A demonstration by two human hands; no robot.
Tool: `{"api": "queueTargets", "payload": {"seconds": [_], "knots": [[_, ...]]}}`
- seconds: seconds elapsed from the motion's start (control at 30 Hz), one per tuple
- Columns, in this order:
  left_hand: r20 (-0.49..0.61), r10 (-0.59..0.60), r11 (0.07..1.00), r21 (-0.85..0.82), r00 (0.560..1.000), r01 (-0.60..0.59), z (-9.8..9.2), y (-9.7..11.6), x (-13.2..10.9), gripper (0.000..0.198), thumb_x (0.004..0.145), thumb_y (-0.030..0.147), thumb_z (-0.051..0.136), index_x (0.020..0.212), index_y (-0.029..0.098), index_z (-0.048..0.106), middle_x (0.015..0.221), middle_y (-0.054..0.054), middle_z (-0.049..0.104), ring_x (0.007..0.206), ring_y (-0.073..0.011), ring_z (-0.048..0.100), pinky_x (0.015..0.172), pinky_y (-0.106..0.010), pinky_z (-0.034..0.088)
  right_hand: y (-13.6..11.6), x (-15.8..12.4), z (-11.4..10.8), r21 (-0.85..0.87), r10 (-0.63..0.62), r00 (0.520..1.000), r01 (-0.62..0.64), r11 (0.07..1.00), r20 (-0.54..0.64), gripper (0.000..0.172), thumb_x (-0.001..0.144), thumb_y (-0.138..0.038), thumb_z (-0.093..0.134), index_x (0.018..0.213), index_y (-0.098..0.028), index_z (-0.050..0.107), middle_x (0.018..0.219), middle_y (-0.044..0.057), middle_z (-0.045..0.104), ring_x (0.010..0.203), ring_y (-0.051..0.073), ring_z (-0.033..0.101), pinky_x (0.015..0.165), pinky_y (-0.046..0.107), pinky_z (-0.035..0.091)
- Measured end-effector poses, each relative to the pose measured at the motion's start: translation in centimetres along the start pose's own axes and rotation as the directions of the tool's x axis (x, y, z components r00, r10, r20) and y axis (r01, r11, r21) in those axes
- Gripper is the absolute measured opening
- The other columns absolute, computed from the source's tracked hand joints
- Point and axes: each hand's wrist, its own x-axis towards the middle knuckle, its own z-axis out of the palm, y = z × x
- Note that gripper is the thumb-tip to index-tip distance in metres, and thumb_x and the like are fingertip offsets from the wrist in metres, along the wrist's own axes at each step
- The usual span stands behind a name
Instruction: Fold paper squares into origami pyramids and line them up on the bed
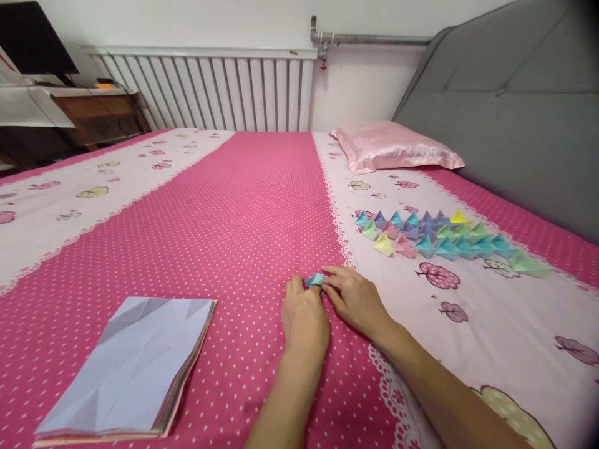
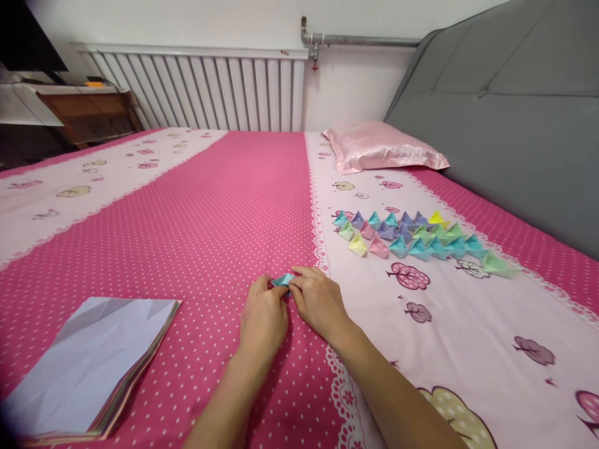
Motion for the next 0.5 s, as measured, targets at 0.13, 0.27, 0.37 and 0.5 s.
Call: {"api": "queueTargets", "payload": {"seconds": [0.13, 0.27, 0.37, 0.5], "knots": [[0.022, -0.001, 1.0, -0.006, 1.0, 0.001, -0.01, -0.02, 0.04, 0.034, 0.084, 0.014, 0.035, 0.089, 0.015, 0.068, 0.092, -0.013, 0.053, 0.087, -0.0238, 0.048, 0.071, -0.032, 0.037, 0.13, 0.13, 0.16, 0.016, -0.002, 1.0, 0.002, 1.0, 0.009, 0.026, 0.084, -0.019, 0.045, 0.09, -0.022, 0.07, 0.115, 0.006, 0.062, 0.104, 0.02, 0.057, 0.089, 0.036, 0.046], [0.02, 0.015, 0.999, -0.029, 1.0, -0.015, -0.06, -0.06, 0.04, 0.033, 0.083, 0.014, 0.036, 0.09, 0.014, 0.069, 0.092, -0.013, 0.053, 0.087, -0.0241, 0.048, 0.072, -0.032, 0.037, 0.27, 0.19, 0.38, 0.032, -0.006, 1.0, 0.006, 0.999, -0.013, 0.025, 0.082, -0.019, 0.047, 0.092, -0.022, 0.07, 0.114, 0.006, 0.063, 0.104, 0.02, 0.057, 0.089, 0.037, 0.046], [-0.004, 0.016, 0.997, -0.077, 1.0, -0.016, -0.03, -0.09, 0.03, 0.033, 0.082, 0.012, 0.037, 0.089, 0.014, 0.069, 0.091, -0.014, 0.054, 0.086, -0.0242, 0.049, 0.072, -0.032, 0.037, 0.37, 0.19, 0.57, 0.05, 0.006, 0.999, -0.004, 0.999, -0.042, 0.023, 0.08, -0.02, 0.05, 0.091, -0.023, 0.07, 0.112, 0.006, 0.064, 0.102, 0.021, 0.058, 0.088, 0.038, 0.047], [-0.084, -0.001, 0.975, -0.221, 0.996, -0.017, -0.02, -0.04, 0.01, 0.033, 0.077, 0.008, 0.039, 0.086, 0.015, 0.07, 0.088, -0.013, 0.056, 0.082, -0.0233, 0.051, 0.071, -0.032, 0.037, 0.38, 0.23, 0.78, 0.073, 0.041, 0.997, -0.036, 0.997, -0.067, 0.023, 0.076, -0.019, 0.053, 0.091, -0.024, 0.07, 0.111, 0.004, 0.065, 0.101, 0.021, 0.059, 0.087, 0.037, 0.047]]}}
